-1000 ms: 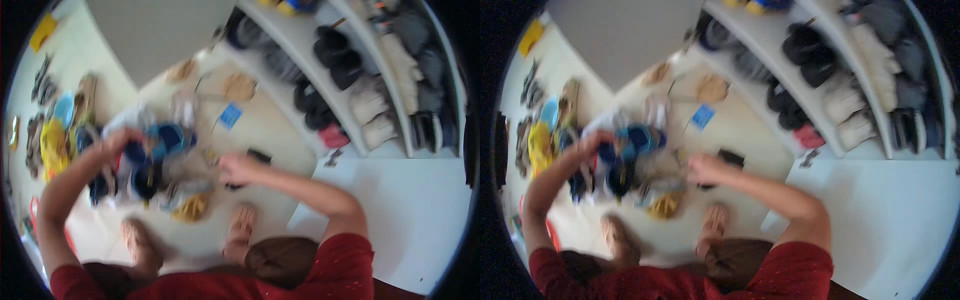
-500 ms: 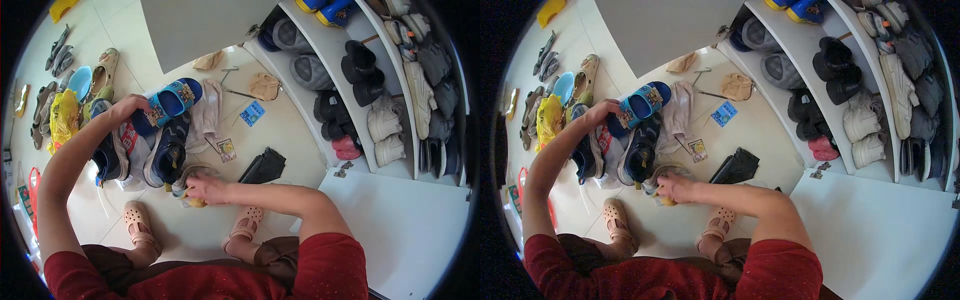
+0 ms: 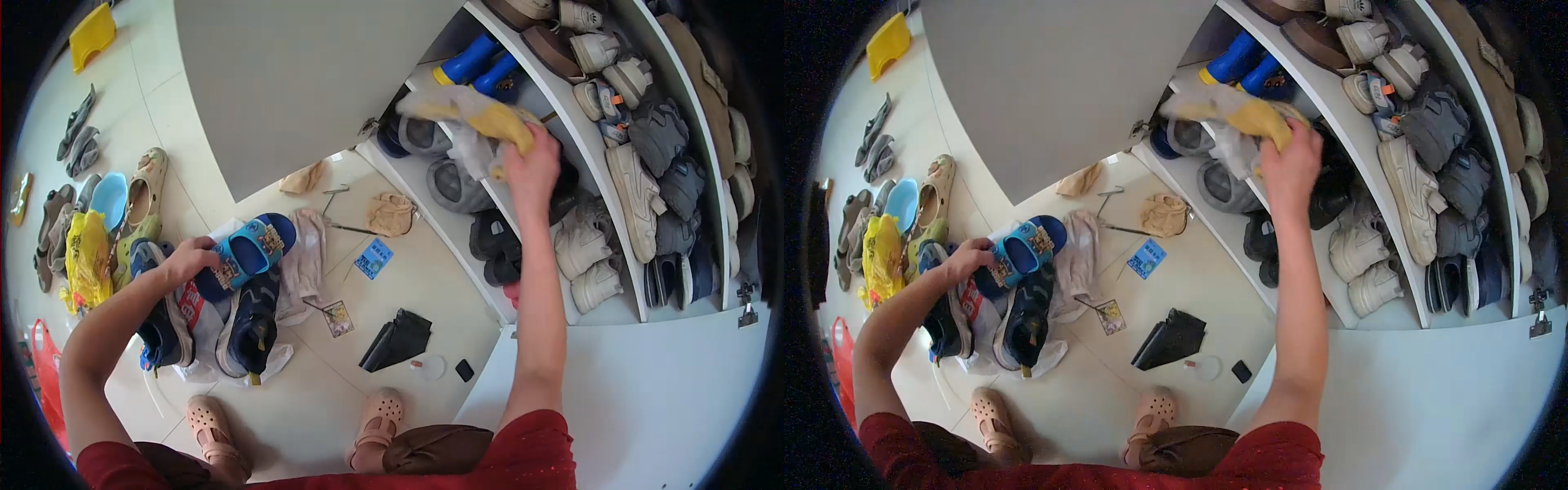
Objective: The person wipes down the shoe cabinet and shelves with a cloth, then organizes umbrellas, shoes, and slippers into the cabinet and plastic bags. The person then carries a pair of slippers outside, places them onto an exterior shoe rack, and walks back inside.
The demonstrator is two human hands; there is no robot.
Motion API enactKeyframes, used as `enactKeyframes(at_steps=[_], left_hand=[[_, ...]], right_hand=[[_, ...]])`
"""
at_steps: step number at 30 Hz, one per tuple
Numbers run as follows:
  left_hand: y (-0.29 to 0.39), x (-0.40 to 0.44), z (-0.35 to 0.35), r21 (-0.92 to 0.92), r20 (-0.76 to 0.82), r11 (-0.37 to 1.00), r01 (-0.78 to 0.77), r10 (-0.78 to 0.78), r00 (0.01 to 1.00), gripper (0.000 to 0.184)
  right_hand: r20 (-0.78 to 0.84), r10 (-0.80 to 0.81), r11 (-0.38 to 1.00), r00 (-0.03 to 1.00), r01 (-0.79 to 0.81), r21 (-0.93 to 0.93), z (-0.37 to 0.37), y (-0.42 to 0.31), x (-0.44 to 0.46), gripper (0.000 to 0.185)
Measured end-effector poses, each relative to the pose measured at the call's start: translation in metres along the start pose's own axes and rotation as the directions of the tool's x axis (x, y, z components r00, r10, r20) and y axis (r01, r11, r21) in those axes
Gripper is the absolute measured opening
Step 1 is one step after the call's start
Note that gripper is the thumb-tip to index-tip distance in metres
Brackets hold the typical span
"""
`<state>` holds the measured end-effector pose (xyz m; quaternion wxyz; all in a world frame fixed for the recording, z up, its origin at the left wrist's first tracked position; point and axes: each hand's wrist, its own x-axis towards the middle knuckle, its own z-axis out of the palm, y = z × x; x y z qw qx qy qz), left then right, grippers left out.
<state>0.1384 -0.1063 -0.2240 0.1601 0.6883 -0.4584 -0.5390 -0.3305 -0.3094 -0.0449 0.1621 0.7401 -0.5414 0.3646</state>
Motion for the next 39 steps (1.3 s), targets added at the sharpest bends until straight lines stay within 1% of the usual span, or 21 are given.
enactKeyframes(at_steps=[1, 2, 5, 8, 9, 11, 13, 15, 18, 20, 22, 23, 24, 25, 26, 27, 29, 32, 34, 38, 39], left_hand=[[0.002, -0.001, 0.002, -0.014, -0.004, 1.0, 0.002, -0.002, 1.0, 0.049], [0.002, -0.003, 0.003, -0.027, -0.008, 1.0, 0.008, -0.009, 1.0, 0.049], [0.003, -0.005, 0.002, -0.082, -0.006, 0.996, 0.023, -0.023, 1.0, 0.047], [0.0, 0.002, 0.004, -0.069, 0.003, 0.997, 0.022, -0.022, 1.0, 0.046], [0.001, 0.001, 0.003, -0.052, -0.004, 0.999, 0.016, -0.016, 1.0, 0.047], [-0.005, 0.006, 0.004, -0.023, -0.007, 1.0, -0.008, 0.008, 1.0, 0.047], [-0.008, 0.007, 0.006, -0.075, 0.004, 0.997, 0.001, -0.001, 1.0, 0.046], [0.006, 0.0, 0.004, -0.005, 0.011, 1.0, 0.005, -0.005, 1.0, 0.045], [-0.004, -0.003, 0.007, -0.145, 0.014, 0.989, -0.016, 0.019, 1.0, 0.046], [-0.001, -0.008, 0.006, -0.124, 0.037, 0.992, -0.022, 0.027, 0.999, 0.047], [0.003, -0.01, 0.006, -0.102, 0.03, 0.995, -0.023, 0.026, 0.999, 0.046], [0.002, -0.009, 0.006, -0.111, 0.02, 0.994, -0.011, 0.013, 1.0, 0.047], [-0.001, -0.007, 0.007, -0.118, 0.018, 0.993, 0.0, 0.002, 1.0, 0.047], [-0.001, -0.002, 0.008, -0.121, 0.022, 0.993, 0.002, 0.001, 1.0, 0.047], [-0.004, 0.005, 0.009, -0.098, 0.01, 0.995, -0.008, 0.009, 1.0, 0.048], [-0.013, 0.009, 0.01, -0.077, 0.004, 0.997, -0.019, 0.02, 1.0, 0.049], [-0.049, 0.029, 0.011, -0.058, -0.019, 0.995, -0.083, 0.082, 0.996, 0.052], [-0.041, 0.031, 0.013, 0.033, -0.029, 0.999, -0.003, 0.004, 1.0, 0.051], [-0.028, 0.023, 0.013, 0.033, -0.028, 0.999, -0.026, 0.027, 0.999, 0.051], [-0.046, 0.017, 0.013, -0.057, -0.027, 0.997, -0.054, 0.053, 0.998, 0.055], [-0.054, 0.02, 0.014, -0.074, -0.035, 0.993, -0.086, 0.084, 0.996, 0.056]], right_hand=[[0.164, 0.153, 0.988, 0.975, -0.145, -0.059, 0.032, 0.02, 0.009, 0.052], [0.327, 0.162, 0.98, 0.931, -0.192, 0.061, 0.052, 0.022, 0.021, 0.068], [0.413, 0.313, 0.945, 0.855, -0.322, -0.049, 0.116, 0.004, 0.066, 0.08], [0.2, 0.432, 0.852, 0.879, -0.326, -0.409, 0.13, -0.009, 0.061, 0.073], [0.207, 0.371, 0.881, 0.905, -0.272, -0.388, 0.121, -0.017, 0.05, 0.065], [0.286, 0.235, 0.97, 0.929, -0.205, -0.13, 0.096, -0.037, 0.02, 0.05], [0.268, -0.308, 0.937, 0.913, 0.243, 0.25, 0.077, -0.052, -0.024, 0.045], [0.237, -0.38, 0.884, 0.894, 0.276, 0.376, 0.062, -0.08, -0.062, 0.047], [0.137, -0.12, 0.917, 0.983, 0.057, 0.394, 0.043, -0.077, -0.046, 0.047], [0.003, 0.045, 0.959, 0.999, -0.044, 0.279, 0.033, -0.056, -0.008, 0.055], [-0.015, 0.052, 0.998, 0.999, -0.053, -0.021, 0.044, -0.002, 0.029, 0.049], [0.199, 0.269, 0.95, 0.942, -0.225, -0.218, 0.057, 0.009, 0.04, 0.053], [0.346, 0.5, 0.833, 0.794, -0.332, -0.444, 0.069, 0.02, 0.047, 0.058], [0.32, 0.483, 0.793, 0.815, -0.252, -0.555, 0.09, 0.02, 0.047, 0.068], [0.298, 0.516, 0.806, 0.803, -0.338, -0.486, 0.096, 0.011, 0.051, 0.066], [0.304, 0.511, 0.812, 0.804, -0.336, -0.477, 0.091, 0.006, 0.054, 0.059], [0.289, 0.205, 0.967, 0.935, -0.147, -0.21, 0.084, 0.009, 0.029, 0.048], [0.331, -0.184, 0.976, 0.926, 0.133, 0.172, 0.047, -0.04, -0.028, 0.045], [0.393, -0.261, 0.931, 0.882, 0.122, 0.343, 0.027, -0.068, -0.064, 0.048], [0.082, -0.171, 0.95, 0.982, 0.142, 0.28, 0.006, -0.053, -0.034, 0.048], [0.002, -0.114, 0.986, 0.993, 0.113, 0.122, 0.0, -0.043, -0.014, 0.047]])
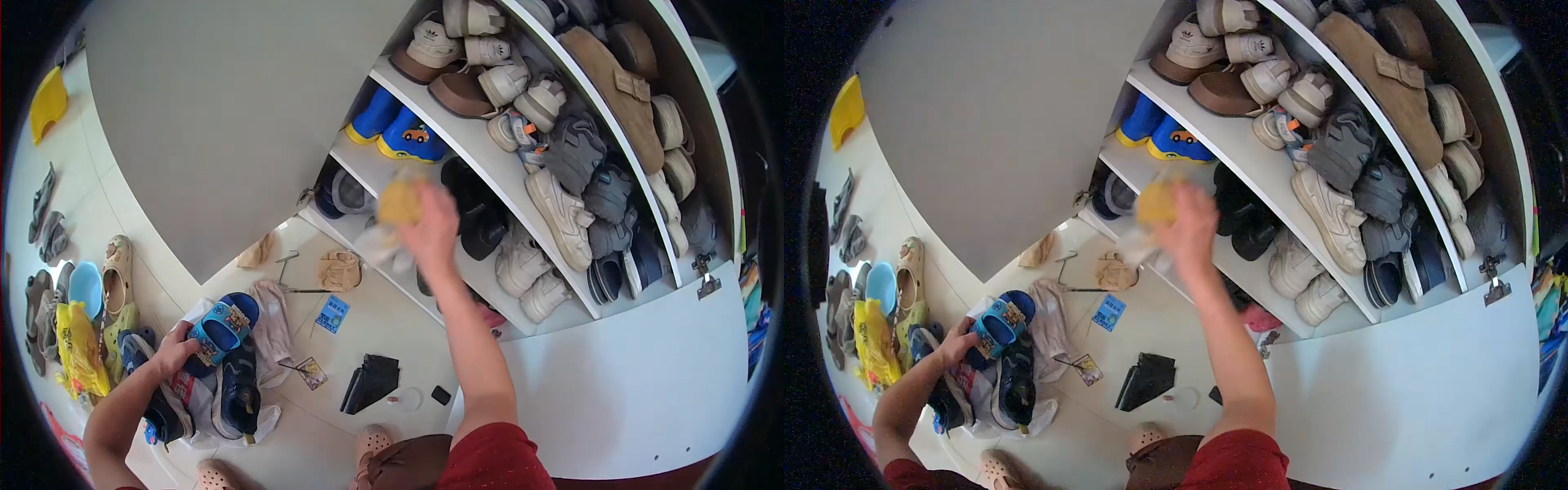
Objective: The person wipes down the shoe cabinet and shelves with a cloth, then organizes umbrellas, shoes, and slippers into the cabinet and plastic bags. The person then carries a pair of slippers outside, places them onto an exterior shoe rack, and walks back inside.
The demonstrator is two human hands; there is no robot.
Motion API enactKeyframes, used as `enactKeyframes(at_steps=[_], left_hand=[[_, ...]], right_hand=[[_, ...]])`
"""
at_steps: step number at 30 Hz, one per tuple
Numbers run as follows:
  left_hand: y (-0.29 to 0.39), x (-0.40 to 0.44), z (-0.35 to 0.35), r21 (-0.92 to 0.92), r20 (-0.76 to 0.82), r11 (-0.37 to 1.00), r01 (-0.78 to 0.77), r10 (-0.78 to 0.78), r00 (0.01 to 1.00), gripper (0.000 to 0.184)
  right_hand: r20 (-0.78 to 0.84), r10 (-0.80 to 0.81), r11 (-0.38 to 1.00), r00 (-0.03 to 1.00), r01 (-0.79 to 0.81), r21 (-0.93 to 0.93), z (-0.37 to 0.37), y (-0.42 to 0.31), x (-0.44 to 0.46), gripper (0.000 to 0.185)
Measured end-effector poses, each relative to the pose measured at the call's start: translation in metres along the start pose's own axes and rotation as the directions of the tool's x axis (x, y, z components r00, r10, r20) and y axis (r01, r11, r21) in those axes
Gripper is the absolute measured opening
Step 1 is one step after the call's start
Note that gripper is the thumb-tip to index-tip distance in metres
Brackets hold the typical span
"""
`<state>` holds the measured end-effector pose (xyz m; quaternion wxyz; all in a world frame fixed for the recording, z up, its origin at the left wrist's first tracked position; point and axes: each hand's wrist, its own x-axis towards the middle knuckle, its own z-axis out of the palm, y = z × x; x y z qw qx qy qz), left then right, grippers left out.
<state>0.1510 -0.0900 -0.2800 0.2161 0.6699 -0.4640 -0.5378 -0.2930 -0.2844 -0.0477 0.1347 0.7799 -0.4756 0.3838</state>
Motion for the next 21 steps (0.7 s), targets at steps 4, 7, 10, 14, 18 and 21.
enactKeyframes(at_steps=[4, 7, 10, 14, 18, 21], left_hand=[[0.037, -0.006, -0.001, 0.025, 0.019, 0.998, 0.064, -0.064, 0.998, 0.059], [0.031, 0.004, 0.001, -0.015, 0.033, 0.998, 0.054, -0.053, 0.998, 0.058], [0.023, 0.001, 0.003, -0.093, 0.057, 0.996, 0.017, -0.012, 0.998, 0.058], [0.037, -0.026, 0.001, 0.022, 0.048, 0.998, -0.051, 0.05, 0.998, 0.064], [0.038, -0.022, 0.007, 0.171, 0.056, 0.985, -0.035, 0.026, 0.998, 0.07], [0.049, -0.028, 0.0, 0.231, 0.089, 0.973, 0.001, -0.022, 0.996, 0.071]], right_hand=[[0.151, 0.328, 0.932, 0.933, -0.292, -0.216, 0.044, 0.046, 0.016, 0.043], [0.275, 0.03, 0.986, 0.961, -0.075, 0.152, 0.061, 0.007, 0.003, 0.041], [0.193, -0.126, 0.953, 0.973, 0.064, 0.296, -0.004, -0.069, 0.007, 0.046], [-0.139, -0.169, 0.983, 0.976, 0.156, -0.102, -0.107, -0.066, 0.043, 0.055], [-0.1, 0.093, 0.826, 0.991, -0.133, -0.548, -0.122, -0.022, 0.066, 0.051], [0.048, 0.327, 0.805, 0.944, -0.252, -0.537, -0.086, -0.007, 0.086, 0.048]])
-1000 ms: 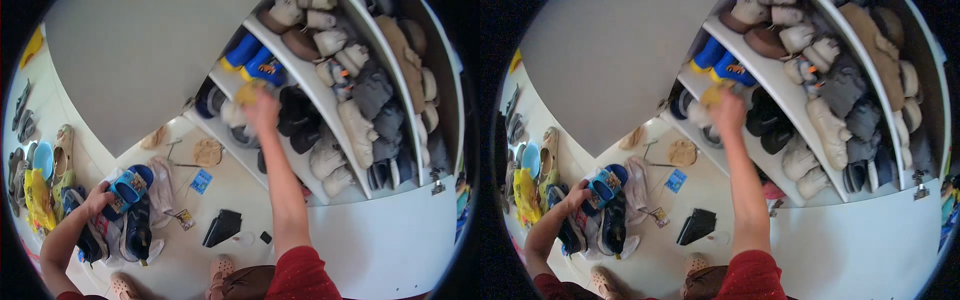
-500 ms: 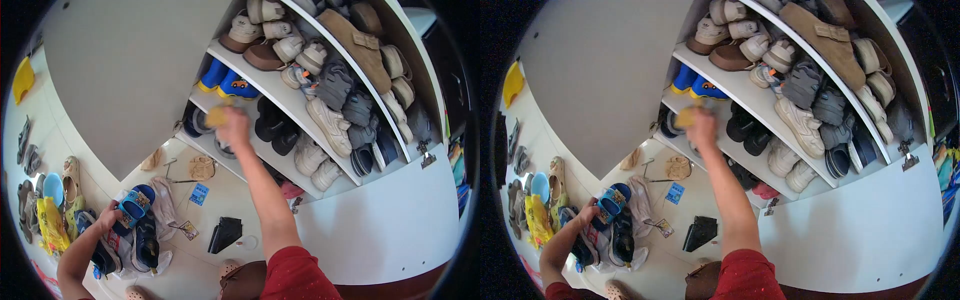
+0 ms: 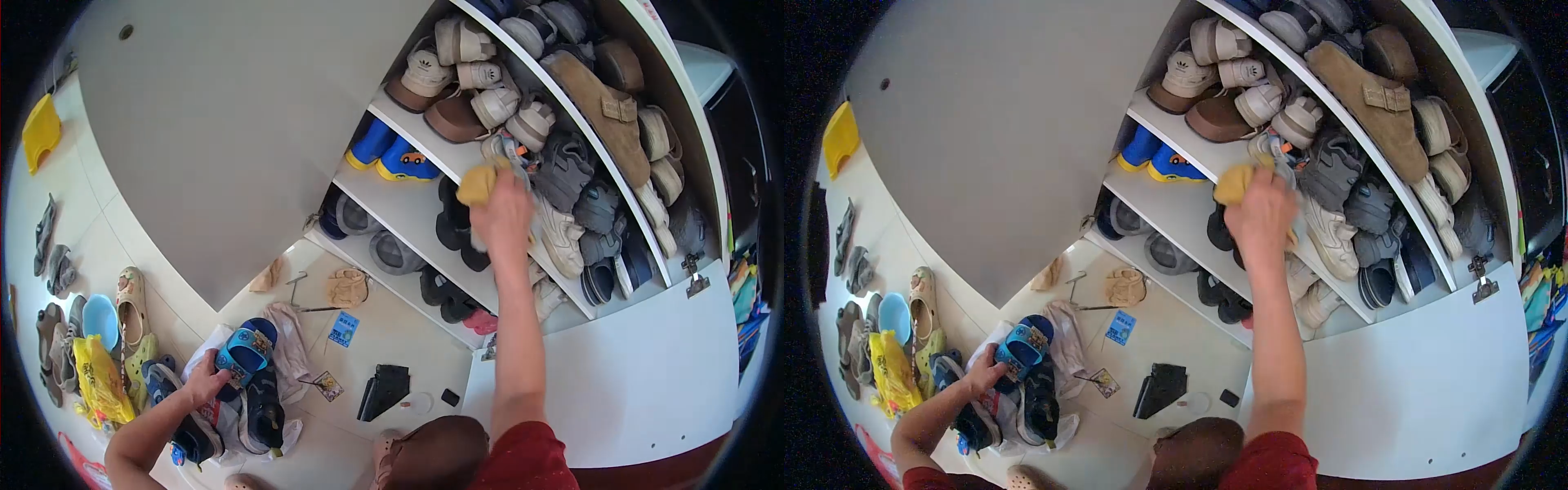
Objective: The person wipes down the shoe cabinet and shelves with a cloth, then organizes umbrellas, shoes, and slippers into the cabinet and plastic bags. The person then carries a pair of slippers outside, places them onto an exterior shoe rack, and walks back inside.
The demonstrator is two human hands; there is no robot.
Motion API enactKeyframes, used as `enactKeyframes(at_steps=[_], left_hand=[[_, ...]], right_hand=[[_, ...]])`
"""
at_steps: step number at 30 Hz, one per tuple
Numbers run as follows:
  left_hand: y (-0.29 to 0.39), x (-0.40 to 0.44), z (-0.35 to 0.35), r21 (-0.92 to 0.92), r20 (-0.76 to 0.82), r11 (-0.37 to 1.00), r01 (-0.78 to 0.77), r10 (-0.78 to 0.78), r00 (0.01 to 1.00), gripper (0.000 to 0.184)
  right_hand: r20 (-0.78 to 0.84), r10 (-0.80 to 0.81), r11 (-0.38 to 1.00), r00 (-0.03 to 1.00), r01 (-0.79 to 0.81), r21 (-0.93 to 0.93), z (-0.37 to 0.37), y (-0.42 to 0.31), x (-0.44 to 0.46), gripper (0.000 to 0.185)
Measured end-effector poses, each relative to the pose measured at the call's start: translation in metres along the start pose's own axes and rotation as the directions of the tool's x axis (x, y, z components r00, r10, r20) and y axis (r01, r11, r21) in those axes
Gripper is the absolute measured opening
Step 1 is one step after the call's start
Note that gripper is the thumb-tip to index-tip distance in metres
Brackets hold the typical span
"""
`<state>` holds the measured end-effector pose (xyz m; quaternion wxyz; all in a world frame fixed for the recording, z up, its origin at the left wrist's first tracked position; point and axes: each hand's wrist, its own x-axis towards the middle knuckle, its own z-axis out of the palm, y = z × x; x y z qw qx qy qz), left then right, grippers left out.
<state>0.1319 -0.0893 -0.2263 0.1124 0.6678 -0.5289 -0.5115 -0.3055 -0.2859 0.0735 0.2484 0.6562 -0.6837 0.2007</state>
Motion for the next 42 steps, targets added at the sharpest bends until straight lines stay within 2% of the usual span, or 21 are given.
enactKeyframes(at_steps=[1, 3, 4, 5, 8, 9, 11, 15, 18, 21, 24, 25, 27, 30, 33, 36, 37, 39, 40, 41, 42], left_hand=[[0.006, -0.004, -0.003, -0.023, 0.022, 1.0, 0.01, -0.009, 1.0, 0.071], [0.01, 0.004, -0.006, -0.118, 0.07, 0.993, -0.007, 0.015, 0.997, 0.073], [-0.005, 0.011, -0.001, -0.19, 0.095, 0.982, -0.021, 0.04, 0.995, 0.074], [-0.015, 0.017, 0.004, -0.26, 0.117, 0.965, -0.028, 0.06, 0.991, 0.075], [-0.015, 0.021, 0.01, -0.373, 0.09, 0.927, -0.035, 0.073, 0.993, 0.078], [-0.01, 0.019, 0.008, -0.252, 0.092, 0.966, -0.053, 0.078, 0.993, 0.077], [0.006, 0.008, 0.006, -0.245, 0.094, 0.969, -0.023, 0.048, 0.994, 0.077], [-0.017, 0.024, 0.009, -0.106, 0.039, 0.988, -0.115, 0.12, 0.992, 0.078], [-0.011, 0.023, 0.007, 0.014, 0.031, 0.999, -0.052, 0.052, 0.998, 0.084], [-0.012, 0.026, 0.005, 0.002, 0.044, 0.999, -0.048, 0.048, 0.998, 0.087], [-0.052, 0.056, 0.015, -0.066, 0.039, 0.992, -0.111, 0.114, 0.993, 0.09], [-0.056, 0.061, 0.014, -0.038, 0.049, 0.996, -0.075, 0.077, 0.996, 0.091], [-0.047, 0.064, 0.012, 0.018, 0.072, 1.0, -0.002, 0.0, 0.997, 0.092], [0.002, 0.046, 0.01, 0.207, -0.044, 0.973, 0.102, -0.095, 0.994, 0.088], [0.034, 0.038, 0.015, 0.032, -0.077, 0.997, 0.066, -0.063, 0.995, 0.075], [0.067, 0.024, 0.011, -0.011, -0.012, 1.0, 0.007, -0.007, 1.0, 0.066], [0.104, -0.003, 0.002, 0.028, -0.01, 0.999, 0.027, -0.027, 1.0, 0.062], [0.134, -0.025, -0.006, 0.03, -0.017, 0.998, -0.048, 0.048, 0.999, 0.062], [0.14, -0.03, -0.011, 0.022, -0.03, 0.996, -0.084, 0.085, 0.996, 0.062], [0.141, -0.033, -0.015, -0.067, -0.009, 0.993, -0.097, 0.097, 0.995, 0.057], [0.151, -0.044, -0.022, -0.169, -0.004, 0.979, -0.116, 0.117, 0.993, 0.055]], right_hand=[[-0.015, 0.012, 0.987, 1.0, -0.009, 0.157, 0.009, 0.001, 0.018, 0.048], [0.001, -0.083, 0.966, 0.997, 0.08, 0.246, 0.028, -0.034, 0.045, 0.044], [-0.091, -0.07, 0.979, 0.993, 0.086, 0.185, 0.039, -0.055, 0.051, 0.046], [-0.066, 0.021, 0.992, 0.998, -0.013, 0.122, 0.038, -0.074, 0.055, 0.049], [-0.16, -0.027, 0.989, 0.987, 0.049, 0.14, 0.029, -0.071, 0.045, 0.045], [-0.128, -0.095, 0.975, 0.987, 0.118, 0.187, 0.024, -0.061, 0.041, 0.046], [-0.069, -0.247, 0.926, 0.967, 0.256, 0.276, 0.014, -0.026, 0.029, 0.048], [-0.026, -0.181, 0.96, 0.983, 0.182, 0.213, -0.025, 0.048, -0.023, 0.05], [-0.056, -0.236, 0.953, 0.97, 0.243, 0.181, -0.045, 0.084, -0.054, 0.047], [-0.002, -0.153, 0.953, 0.988, 0.148, 0.264, -0.055, 0.094, -0.061, 0.046], [-0.047, -0.032, 0.953, 0.998, 0.045, 0.3, -0.038, 0.078, -0.049, 0.045], [-0.093, -0.077, 0.946, 0.993, 0.102, 0.308, -0.026, 0.068, -0.045, 0.045], [-0.103, -0.146, 0.91, 0.984, 0.175, 0.377, -0.009, 0.037, -0.027, 0.044], [-0.078, -0.247, 0.825, 0.966, 0.252, 0.507, 0.006, -0.005, 0.017, 0.041], [0.032, -0.28, 0.793, 0.96, 0.212, 0.571, 0.01, -0.026, 0.059, 0.041], [0.091, -0.3, 0.802, 0.95, 0.199, 0.563, 0.001, -0.021, 0.062, 0.043], [0.103, -0.307, 0.81, 0.946, 0.203, 0.55, -0.005, -0.013, 0.058, 0.044], [0.099, -0.23, 0.846, 0.968, 0.148, 0.513, -0.021, 0.015, 0.026, 0.047], [0.05, -0.168, 0.816, 0.985, 0.11, 0.567, -0.016, 0.038, 0.004, 0.048], [0.093, -0.159, 0.906, 0.983, 0.108, 0.41, -0.039, 0.058, -0.016, 0.046], [0.059, -0.197, 0.906, 0.979, 0.158, 0.393, -0.045, 0.083, -0.033, 0.046]])
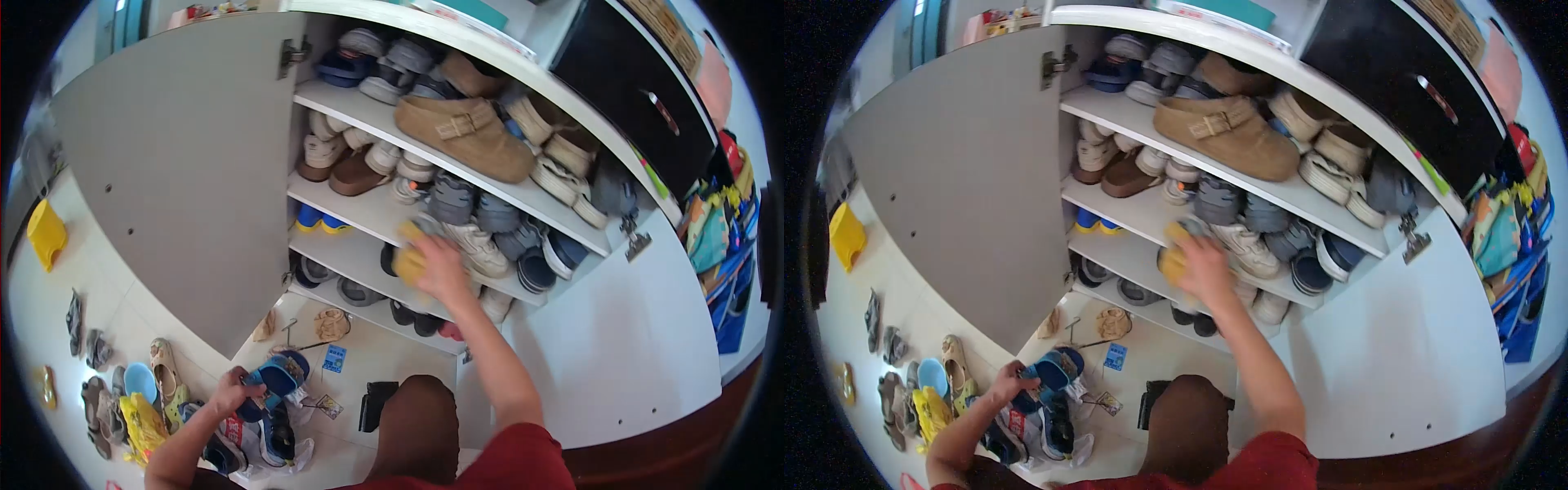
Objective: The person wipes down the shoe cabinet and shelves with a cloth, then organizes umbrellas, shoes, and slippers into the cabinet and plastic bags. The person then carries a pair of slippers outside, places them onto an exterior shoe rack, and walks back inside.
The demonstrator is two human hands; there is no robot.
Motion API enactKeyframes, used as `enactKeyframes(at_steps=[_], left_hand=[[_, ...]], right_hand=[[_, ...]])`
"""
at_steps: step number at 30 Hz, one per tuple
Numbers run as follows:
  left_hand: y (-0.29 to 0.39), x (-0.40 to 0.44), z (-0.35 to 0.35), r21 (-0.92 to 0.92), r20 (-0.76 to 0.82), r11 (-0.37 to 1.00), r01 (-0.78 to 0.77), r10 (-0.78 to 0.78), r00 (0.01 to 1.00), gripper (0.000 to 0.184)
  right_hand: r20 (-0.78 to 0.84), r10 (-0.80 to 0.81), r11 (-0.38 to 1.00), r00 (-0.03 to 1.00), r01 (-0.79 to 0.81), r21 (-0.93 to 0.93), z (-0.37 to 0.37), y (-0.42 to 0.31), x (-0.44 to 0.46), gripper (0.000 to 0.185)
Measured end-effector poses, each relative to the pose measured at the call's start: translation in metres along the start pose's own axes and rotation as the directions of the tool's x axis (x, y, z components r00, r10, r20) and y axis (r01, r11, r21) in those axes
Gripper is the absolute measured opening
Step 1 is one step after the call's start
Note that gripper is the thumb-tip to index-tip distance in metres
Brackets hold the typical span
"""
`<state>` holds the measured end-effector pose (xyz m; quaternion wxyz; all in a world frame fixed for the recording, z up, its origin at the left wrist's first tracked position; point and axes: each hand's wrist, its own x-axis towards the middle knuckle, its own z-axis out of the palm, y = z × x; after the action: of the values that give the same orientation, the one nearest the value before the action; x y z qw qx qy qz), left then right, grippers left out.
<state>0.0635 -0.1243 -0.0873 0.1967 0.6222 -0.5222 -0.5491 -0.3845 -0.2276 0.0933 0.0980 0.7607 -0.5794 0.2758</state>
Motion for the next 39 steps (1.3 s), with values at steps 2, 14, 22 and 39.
enactKeyframes(at_steps=[2, 14, 22, 39], left_hand=[[0.05, -0.03, -0.016, -0.193, 0.016, 0.98, -0.05, 0.054, 0.998, 0.05], [0.324, -0.073, -0.014, -0.675, -0.141, 0.545, -0.497, 0.566, 0.812, 0.044], [0.43, -0.07, 0.086, -0.593, 0.167, 0.599, -0.539, 0.746, 0.645, 0.043], [0.543, -0.008, 0.172, -0.397, -0.133, 0.414, -0.819, 0.857, 0.498, 0.043]], right_hand=[[-0.031, -0.023, 1.0, 0.999, 0.023, 0.002, -0.03, 0.021, -0.039, 0.042], [-0.127, 0.052, 0.984, 0.991, -0.072, -0.164, -0.01, 0.007, -0.015, 0.045], [-0.165, 0.129, 0.985, 0.978, -0.145, -0.092, -0.017, 0.008, -0.014, 0.038], [-0.154, 0.168, 0.984, 0.974, -0.176, -0.037, -0.011, 0.013, -0.019, 0.049]])
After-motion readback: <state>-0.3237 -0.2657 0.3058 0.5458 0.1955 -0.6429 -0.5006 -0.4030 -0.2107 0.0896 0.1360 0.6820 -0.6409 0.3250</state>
